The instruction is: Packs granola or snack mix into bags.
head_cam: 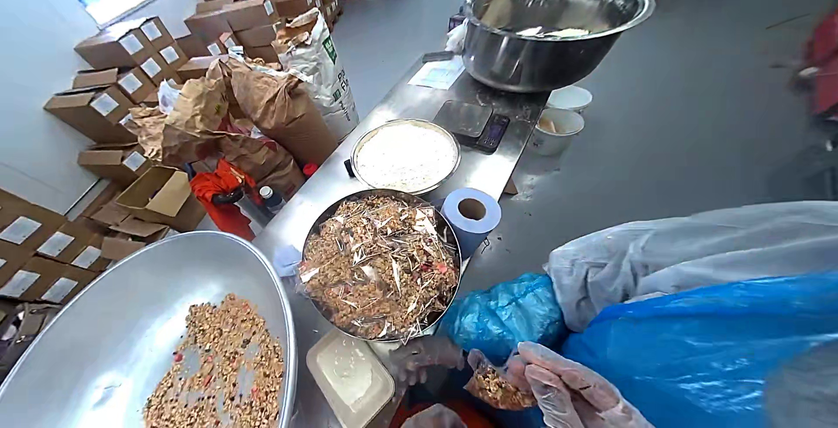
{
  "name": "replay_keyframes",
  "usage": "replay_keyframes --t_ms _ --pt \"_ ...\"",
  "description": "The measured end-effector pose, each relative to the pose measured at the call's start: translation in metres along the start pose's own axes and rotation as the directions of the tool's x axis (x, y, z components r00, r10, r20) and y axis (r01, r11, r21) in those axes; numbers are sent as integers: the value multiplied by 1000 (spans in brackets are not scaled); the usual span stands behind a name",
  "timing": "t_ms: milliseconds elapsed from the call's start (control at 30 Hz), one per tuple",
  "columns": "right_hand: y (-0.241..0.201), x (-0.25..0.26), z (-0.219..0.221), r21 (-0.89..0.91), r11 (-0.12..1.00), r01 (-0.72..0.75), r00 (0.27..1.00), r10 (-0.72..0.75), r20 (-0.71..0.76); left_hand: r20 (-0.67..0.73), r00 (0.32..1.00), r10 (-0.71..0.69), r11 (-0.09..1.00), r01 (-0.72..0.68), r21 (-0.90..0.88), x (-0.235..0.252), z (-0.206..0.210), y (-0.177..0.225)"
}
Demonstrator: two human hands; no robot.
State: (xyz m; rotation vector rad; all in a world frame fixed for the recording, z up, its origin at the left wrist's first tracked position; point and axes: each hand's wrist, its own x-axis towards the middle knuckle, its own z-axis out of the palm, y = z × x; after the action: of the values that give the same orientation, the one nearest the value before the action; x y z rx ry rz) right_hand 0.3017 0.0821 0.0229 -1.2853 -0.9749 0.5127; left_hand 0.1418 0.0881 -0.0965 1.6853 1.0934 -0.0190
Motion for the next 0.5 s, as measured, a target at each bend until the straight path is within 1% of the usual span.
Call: replay_keyframes --t_ms 33,67,133,200,300,333,433,500 --pt "7 -2 0 20 999 30 1000 -30 5 133 991 -34 995 21 94 20 9 -10" --pt "17 -4 -2 36 998 61 998 -61 18 212 976 -51 987 18 157 35 18 -15" --pt "29 -5 -5 29 995 96 995 -97 37 291 955 -58 976 -7 216 48 22 -16" --pt "31 -7 -9 6 997 83 995 -83 47 278 959 -51 990 12 140 49 20 -20" --pt "37 -10 -14 2 999 46 998 -46 37 280 952 -121 990 95 105 45 13 -26" --pt "38 -10 -15 4 1000 28 999 -28 32 258 959 -119 992 103 72 42 12 -29" --pt "43 -10 -20 38 999 -15 1000 15 10 165 983 -75 986 98 -137 26 3 -25" --pt "50 -9 -24 60 998 -25 999 23 24 137 988 -74 970 104 -219 16 -6 -18"
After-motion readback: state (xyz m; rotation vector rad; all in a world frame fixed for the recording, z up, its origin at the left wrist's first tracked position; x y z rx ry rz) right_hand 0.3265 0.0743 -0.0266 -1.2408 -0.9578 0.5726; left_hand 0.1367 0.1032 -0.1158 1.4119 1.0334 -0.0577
